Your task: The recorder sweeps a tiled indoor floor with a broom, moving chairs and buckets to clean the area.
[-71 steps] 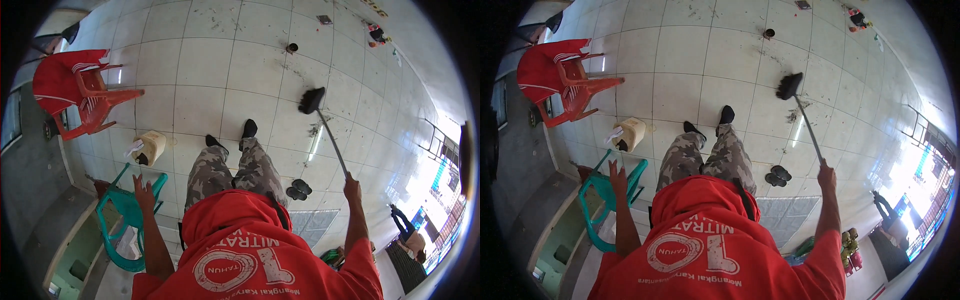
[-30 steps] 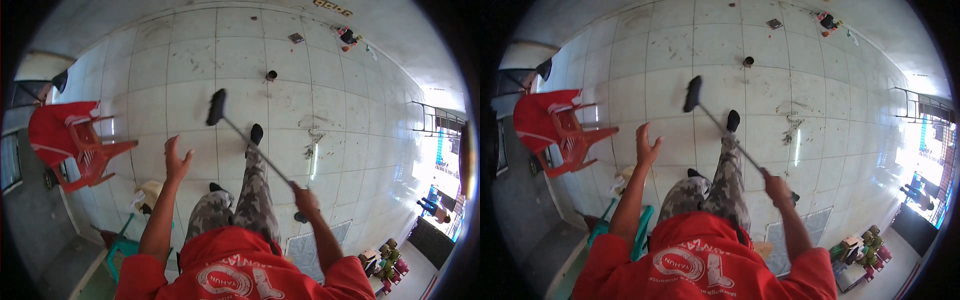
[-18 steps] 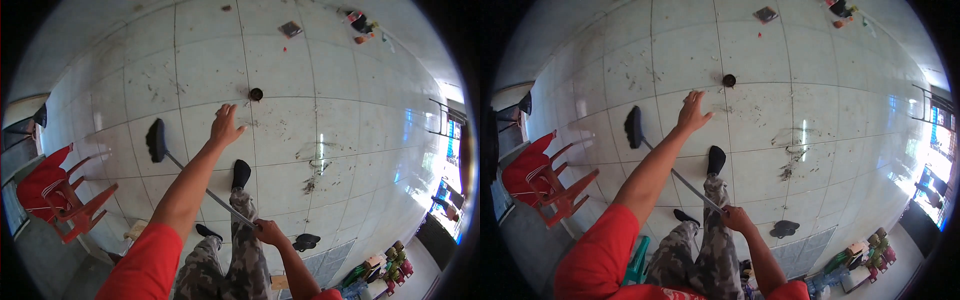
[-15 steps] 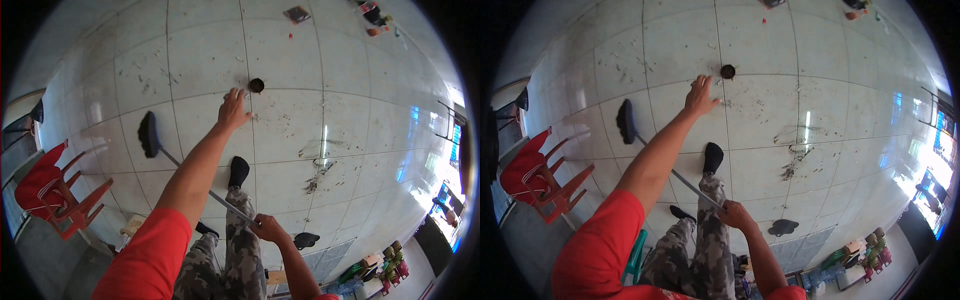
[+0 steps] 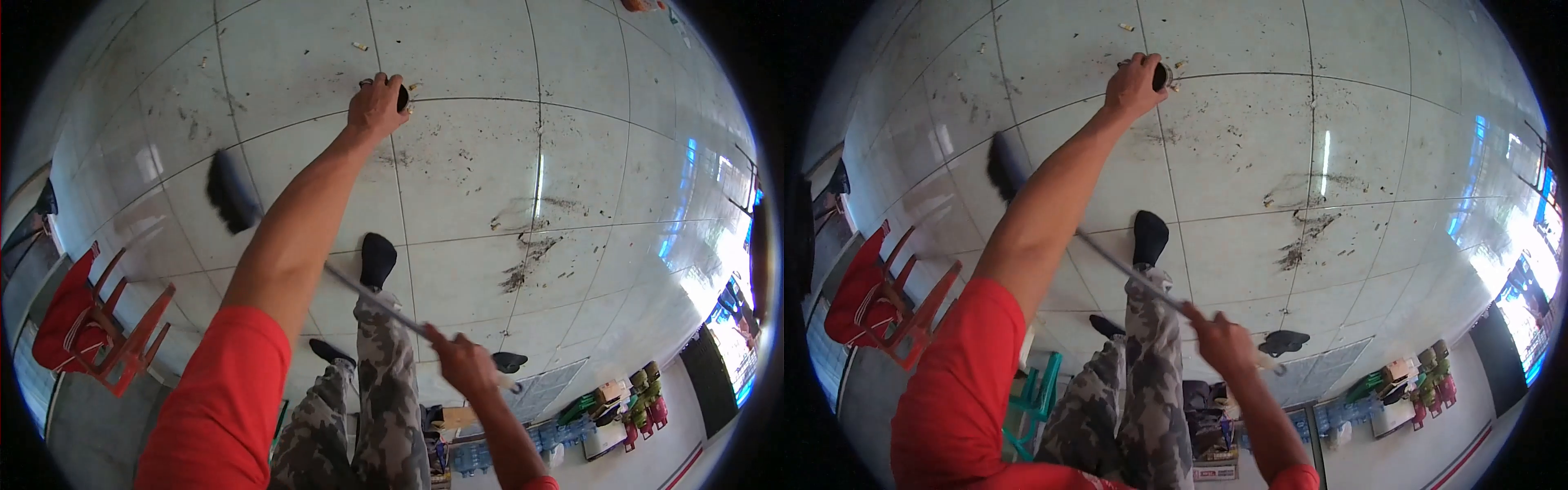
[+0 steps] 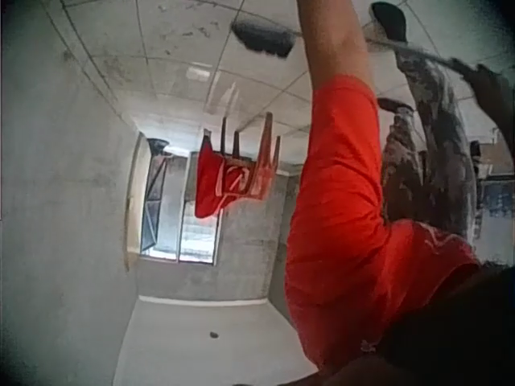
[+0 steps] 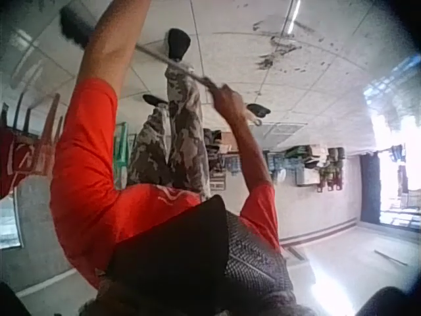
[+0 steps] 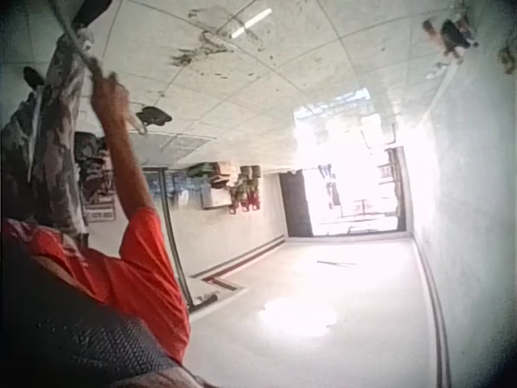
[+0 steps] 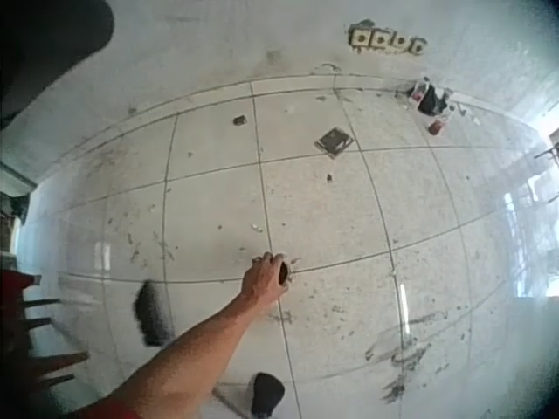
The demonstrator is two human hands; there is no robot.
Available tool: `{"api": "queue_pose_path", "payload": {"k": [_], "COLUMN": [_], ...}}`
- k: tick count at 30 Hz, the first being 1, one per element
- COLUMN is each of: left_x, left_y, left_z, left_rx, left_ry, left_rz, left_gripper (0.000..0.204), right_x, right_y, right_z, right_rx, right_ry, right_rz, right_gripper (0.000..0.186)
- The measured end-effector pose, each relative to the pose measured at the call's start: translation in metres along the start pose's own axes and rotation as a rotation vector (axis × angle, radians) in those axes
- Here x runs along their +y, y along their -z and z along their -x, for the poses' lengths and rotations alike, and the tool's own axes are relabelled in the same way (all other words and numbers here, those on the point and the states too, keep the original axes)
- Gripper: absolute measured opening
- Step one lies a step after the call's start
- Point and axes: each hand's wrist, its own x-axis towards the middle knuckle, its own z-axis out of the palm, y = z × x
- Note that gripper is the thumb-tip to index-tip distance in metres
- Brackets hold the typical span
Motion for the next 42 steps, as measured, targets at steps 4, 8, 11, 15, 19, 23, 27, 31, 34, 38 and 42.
{"api": "queue_pose_path", "payload": {"k": [4, 8, 11, 15, 19, 23, 27, 31, 34, 38, 42], "left_x": [-0.014, -0.043, -0.079, -0.114, -0.151, -0.165, -0.169, -0.177, -0.19, -0.201, -0.203], "left_y": [0.094, 0.181, 0.209, 0.201, 0.155, 0.113, 0.09, 0.069, 0.068, 0.075, 0.077], "left_z": [0.052, 0.127, 0.194, 0.282, 0.354, 0.415, 0.459, 0.494, 0.513, 0.522, 0.503], "left_rx": [0.243, 0.38, 0.38, 0.359, 0.223, 0.217, 0.192, 0.276, 0.259, 0.23, 0.282], "left_ry": [0.0, 0.097, 0.241, 0.413, 0.59, 0.697, 0.852, 0.882, 0.908, 0.991, 0.978], "left_rz": [0.129, 0.136, 0.036, 0.011, 0.035, 0.055, 0.144, 0.146, 0.14, 0.179, 0.193], "left_gripper": [0.055, 0.056, 0.058, 0.062, 0.066, 0.068, 0.068, 0.067, 0.065, 0.066, 0.067], "right_x": [0.074, 0.116, 0.121, 0.105, 0.076, -0.007, -0.143, -0.311, -0.383, -0.276, -0.071], "right_y": [0.018, 0.045, 0.061, 0.076, 0.065, 0.04, 0.007, -0.008, 0.011, 0.051, 0.123], "right_z": [0.114, 0.243, 0.296, 0.355, 0.352, 0.247, 0.073, -0.085, -0.13, -0.133, -0.005], "right_rx": [0.102, 0.197, 0.309, 0.332, 0.456, 0.322, 0.17, 0.078, 0.202, 0.24, 0.373], "right_ry": [-0.156, -0.374, -0.432, -0.516, -0.111, 0.005, 0.22, 0.326, 0.393, 0.299, 0.185], "right_rz": [0.012, 0.23, 0.284, 0.211, 0.341, 0.002, 0.016, 0.037, 0.116, 0.339, 0.439], "right_gripper": [0.043, 0.042, 0.041, 0.038, 0.033, 0.042, 0.049, 0.041, 0.034, 0.043, 0.054]}}
